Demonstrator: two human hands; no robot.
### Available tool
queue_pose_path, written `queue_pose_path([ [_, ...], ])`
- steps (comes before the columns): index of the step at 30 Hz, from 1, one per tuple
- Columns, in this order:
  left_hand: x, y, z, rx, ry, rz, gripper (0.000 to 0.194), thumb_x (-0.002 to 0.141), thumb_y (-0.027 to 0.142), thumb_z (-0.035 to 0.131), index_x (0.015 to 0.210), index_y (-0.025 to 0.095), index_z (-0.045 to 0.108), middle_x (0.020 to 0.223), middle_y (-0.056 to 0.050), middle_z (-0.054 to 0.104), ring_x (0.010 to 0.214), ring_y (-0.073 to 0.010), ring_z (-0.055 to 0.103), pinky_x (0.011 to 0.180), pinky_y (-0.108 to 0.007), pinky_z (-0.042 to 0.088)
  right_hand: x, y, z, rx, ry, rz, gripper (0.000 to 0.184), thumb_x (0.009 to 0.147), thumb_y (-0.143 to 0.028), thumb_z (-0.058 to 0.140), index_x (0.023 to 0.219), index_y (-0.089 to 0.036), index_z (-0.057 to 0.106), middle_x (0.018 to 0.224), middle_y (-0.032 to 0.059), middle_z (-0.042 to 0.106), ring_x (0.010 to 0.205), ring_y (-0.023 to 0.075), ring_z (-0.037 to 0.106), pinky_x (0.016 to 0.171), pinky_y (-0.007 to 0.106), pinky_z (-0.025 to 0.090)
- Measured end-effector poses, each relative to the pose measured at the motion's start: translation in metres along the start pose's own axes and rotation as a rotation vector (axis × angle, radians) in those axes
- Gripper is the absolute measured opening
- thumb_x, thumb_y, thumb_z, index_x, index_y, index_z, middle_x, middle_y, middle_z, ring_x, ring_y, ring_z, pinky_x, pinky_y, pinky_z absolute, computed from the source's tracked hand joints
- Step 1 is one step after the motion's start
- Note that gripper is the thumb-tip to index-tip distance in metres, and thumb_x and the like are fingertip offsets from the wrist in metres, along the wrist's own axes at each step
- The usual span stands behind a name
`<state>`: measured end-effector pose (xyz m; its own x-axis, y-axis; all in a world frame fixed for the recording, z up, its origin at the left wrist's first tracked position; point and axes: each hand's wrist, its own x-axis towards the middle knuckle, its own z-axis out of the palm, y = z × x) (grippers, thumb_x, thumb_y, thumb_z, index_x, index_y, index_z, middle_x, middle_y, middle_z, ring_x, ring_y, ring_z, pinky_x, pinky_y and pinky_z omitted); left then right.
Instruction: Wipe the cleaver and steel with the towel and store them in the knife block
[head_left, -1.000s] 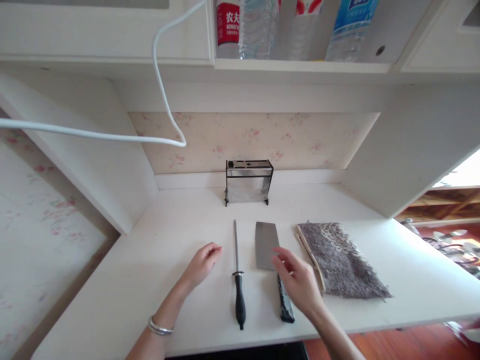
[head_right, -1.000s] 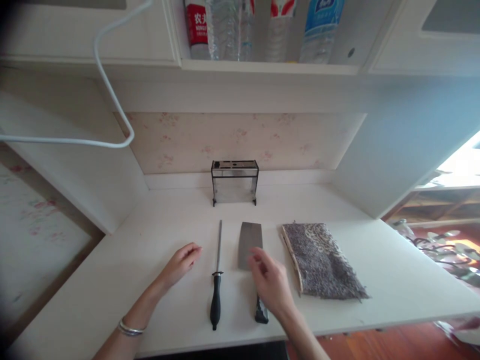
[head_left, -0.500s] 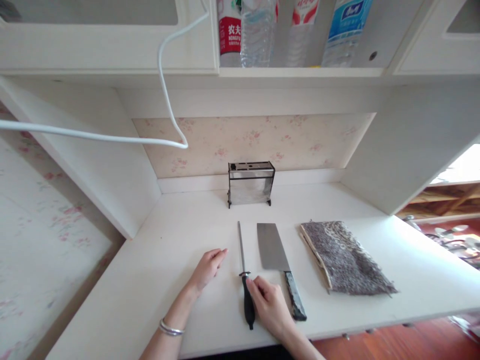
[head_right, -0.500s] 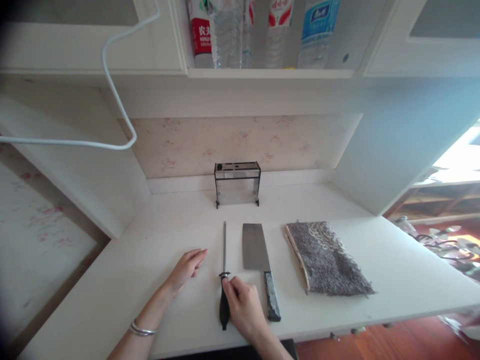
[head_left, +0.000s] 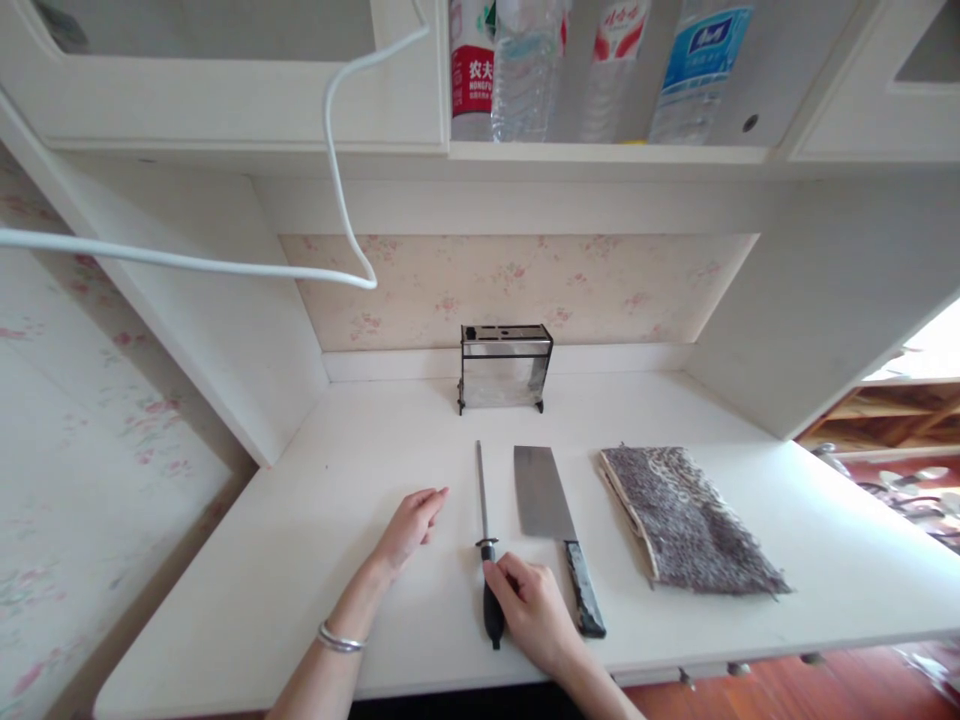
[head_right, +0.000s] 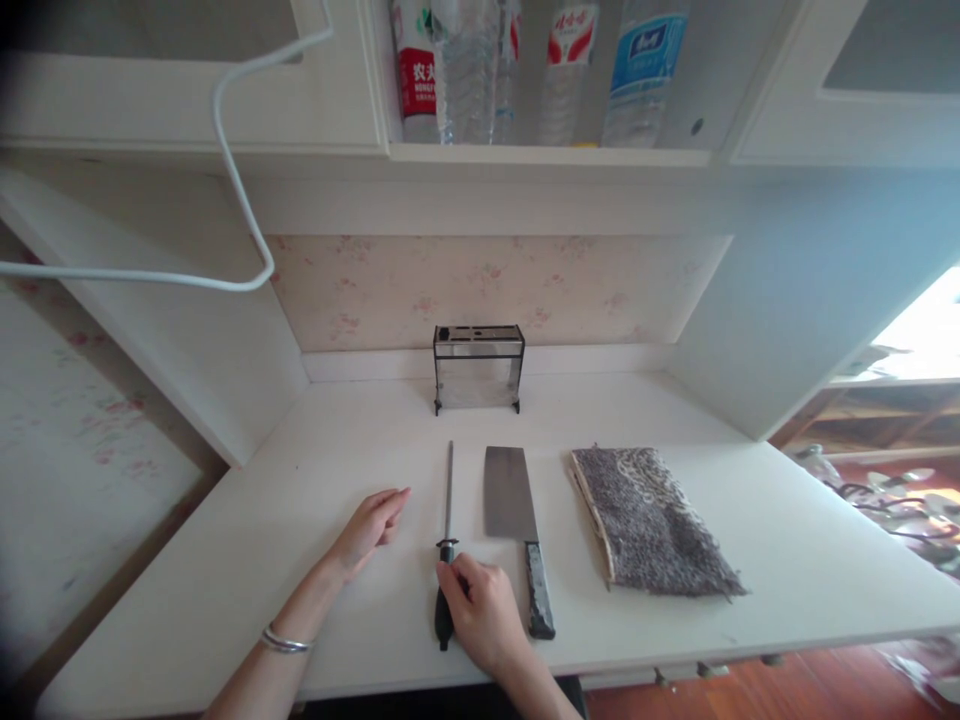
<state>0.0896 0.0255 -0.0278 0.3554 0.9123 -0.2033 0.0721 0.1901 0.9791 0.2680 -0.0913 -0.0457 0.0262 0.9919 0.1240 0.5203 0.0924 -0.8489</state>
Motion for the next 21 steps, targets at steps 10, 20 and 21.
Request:
queue_pose_path([
  [10,-0.0021,0.0010,0.0019,0.028,0.001,0.004,0.049,0.077,0.060,0.055,0.060,0.021,0.033,0.055,0.009,0.026,0.047,-0.0062,0.019,0.042,-0.022,0.014,-0.0004,-0.0041,-0.0015,-0.009,-0.020,0.012,0.042,0.094,-0.044,0.041,0.060,-0.021,0.035,0.053,-0.0056,0.034,0.050,0.0098,0.031,0.052,0.024,0.021],
  [20,-0.0035,0.0031,0.0037,0.051,0.031,-0.002,0.050,0.073,0.063,0.056,0.059,0.021,0.034,0.054,0.009,0.027,0.046,-0.0064,0.021,0.042,-0.021,0.016,-0.0010,-0.0022,-0.0011,-0.053,-0.027,-0.020,0.042,0.094,-0.044,0.041,0.060,-0.021,0.036,0.053,-0.0053,0.034,0.050,0.0101,0.032,0.053,0.025,0.022],
  [21,-0.0036,0.0034,0.0039,0.053,0.031,-0.001,0.049,0.074,0.063,0.055,0.059,0.021,0.034,0.054,0.009,0.027,0.046,-0.0064,0.021,0.042,-0.021,0.016,-0.0010,-0.0020,-0.0011,-0.057,-0.025,-0.020,0.042,0.094,-0.044,0.041,0.060,-0.021,0.036,0.053,-0.0054,0.034,0.050,0.0100,0.032,0.053,0.025,0.022],
])
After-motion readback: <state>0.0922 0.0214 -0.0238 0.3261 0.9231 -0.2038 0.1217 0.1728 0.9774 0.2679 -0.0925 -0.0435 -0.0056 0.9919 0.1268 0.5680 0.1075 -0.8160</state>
